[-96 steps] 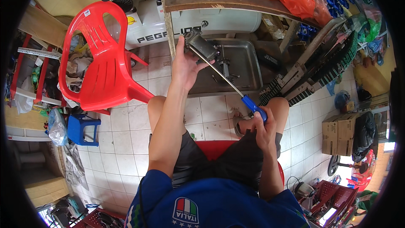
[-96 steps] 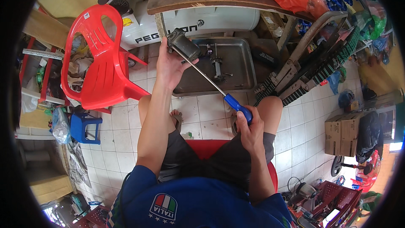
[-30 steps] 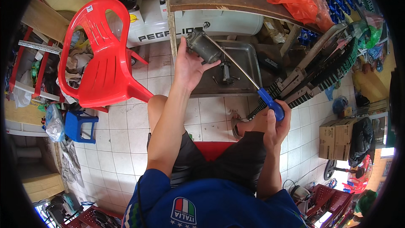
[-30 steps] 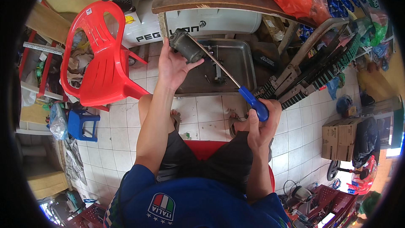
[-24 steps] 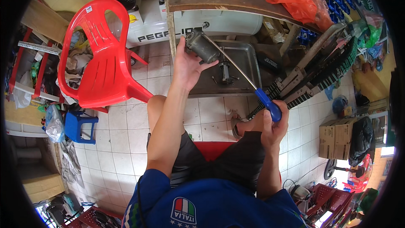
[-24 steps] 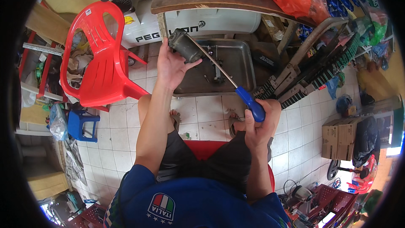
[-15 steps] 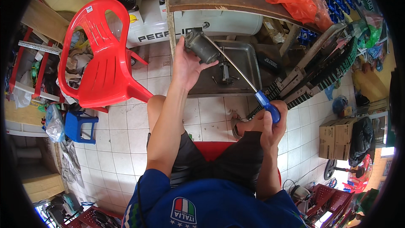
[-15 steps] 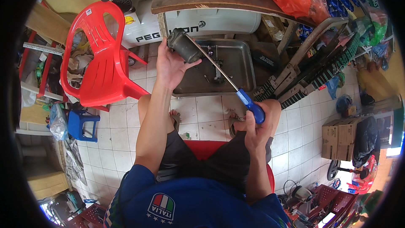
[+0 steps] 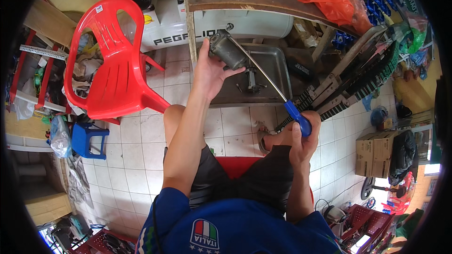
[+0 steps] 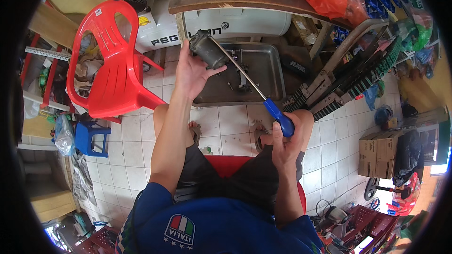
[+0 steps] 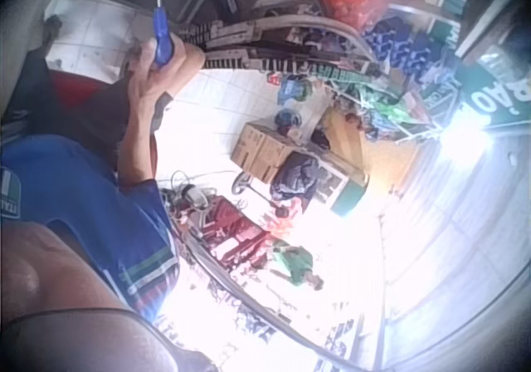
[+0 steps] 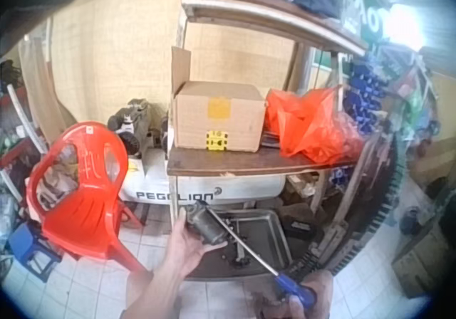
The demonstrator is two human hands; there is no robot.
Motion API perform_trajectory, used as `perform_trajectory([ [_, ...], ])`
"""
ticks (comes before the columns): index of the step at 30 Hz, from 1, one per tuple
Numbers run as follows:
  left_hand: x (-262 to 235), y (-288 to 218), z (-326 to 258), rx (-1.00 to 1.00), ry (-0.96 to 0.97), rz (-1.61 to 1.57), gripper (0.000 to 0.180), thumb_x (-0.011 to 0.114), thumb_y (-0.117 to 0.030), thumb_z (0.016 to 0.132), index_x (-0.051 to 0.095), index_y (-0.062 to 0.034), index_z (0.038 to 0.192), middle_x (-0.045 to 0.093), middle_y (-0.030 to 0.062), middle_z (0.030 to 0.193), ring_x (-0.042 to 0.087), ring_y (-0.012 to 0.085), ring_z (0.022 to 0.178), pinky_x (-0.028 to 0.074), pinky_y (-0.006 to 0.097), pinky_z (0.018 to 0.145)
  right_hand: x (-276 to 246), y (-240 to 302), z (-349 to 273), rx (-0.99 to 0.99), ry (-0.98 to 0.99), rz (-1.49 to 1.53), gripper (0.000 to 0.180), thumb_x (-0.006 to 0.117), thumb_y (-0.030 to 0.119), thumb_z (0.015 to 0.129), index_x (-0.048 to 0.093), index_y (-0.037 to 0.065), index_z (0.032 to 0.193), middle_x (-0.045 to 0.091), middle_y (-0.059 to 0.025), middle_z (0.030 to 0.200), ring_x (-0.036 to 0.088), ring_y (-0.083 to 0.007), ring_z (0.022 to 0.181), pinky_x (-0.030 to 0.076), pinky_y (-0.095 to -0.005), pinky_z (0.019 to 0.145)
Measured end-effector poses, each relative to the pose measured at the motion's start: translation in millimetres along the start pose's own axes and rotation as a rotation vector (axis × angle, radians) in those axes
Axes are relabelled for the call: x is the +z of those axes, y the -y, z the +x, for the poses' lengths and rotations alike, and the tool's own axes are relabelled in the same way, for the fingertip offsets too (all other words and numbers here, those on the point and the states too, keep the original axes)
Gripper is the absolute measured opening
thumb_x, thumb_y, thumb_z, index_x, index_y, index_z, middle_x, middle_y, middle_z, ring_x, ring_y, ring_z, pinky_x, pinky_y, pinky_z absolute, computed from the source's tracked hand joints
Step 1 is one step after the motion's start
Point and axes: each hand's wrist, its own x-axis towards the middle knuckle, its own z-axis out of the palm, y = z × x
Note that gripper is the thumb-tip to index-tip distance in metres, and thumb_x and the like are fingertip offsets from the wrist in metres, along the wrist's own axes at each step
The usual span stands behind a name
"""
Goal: The person disassembles a carburetor by using a screwdriver to remove screws and separating the metal housing components over a tray.
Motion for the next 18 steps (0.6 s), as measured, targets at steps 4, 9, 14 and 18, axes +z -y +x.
perform_trajectory([
  [4,-4.5,6.9,3.4,0.042,-0.018,-0.012,0.067,0.046,-0.06,0.1,0.046,-0.0047,0.137,0.053,0.0183,0.133,0.054,0.0352,0.123,0.046,0.066,0.102,-6.0,-16.6,3.1,-0.1,0.003,-0.15,0.029,0.06,0.013,0.097,0.052,0.0,0.121,0.054,-0.0141,0.117,0.053,-0.0243,0.106,0.041,-0.0341,0.096],
  [9,-13.8,8.7,7.3,0.014,-0.107,-0.063,0.067,0.05,-0.059,0.099,0.045,-0.0031,0.137,0.048,0.022,0.133,0.051,0.0394,0.124,0.045,0.066,0.104,-13.2,-9.9,0.5,-0.105,0.061,-0.05,0.029,0.06,0.009,0.096,0.051,0.0,0.121,0.053,-0.0146,0.116,0.052,-0.0237,0.105,0.041,-0.0338,0.096],
  [14,-11.2,4.6,3.2,0.0,-0.102,-0.074,0.07,0.052,-0.059,0.098,0.044,-0.0023,0.137,0.048,0.0222,0.131,0.051,0.0404,0.124,0.045,0.066,0.104,-6.4,2.3,2.5,-0.079,0.086,0.009,0.028,0.062,0.008,0.094,0.053,-0.001,0.118,0.052,-0.0153,0.114,0.051,-0.0258,0.105,0.04,-0.0349,0.096],
  [18,-10.8,4.1,2.5,-0.019,-0.089,-0.074,0.07,0.052,-0.06,0.097,0.044,-0.0028,0.136,0.048,0.0232,0.132,0.052,0.0403,0.124,0.046,0.066,0.104,-4.0,1.4,4.2,-0.113,0.081,-0.026,0.029,0.063,0.008,0.093,0.053,-0.001,0.118,0.052,-0.0156,0.115,0.051,-0.0275,0.107,0.039,-0.0361,0.098],
])
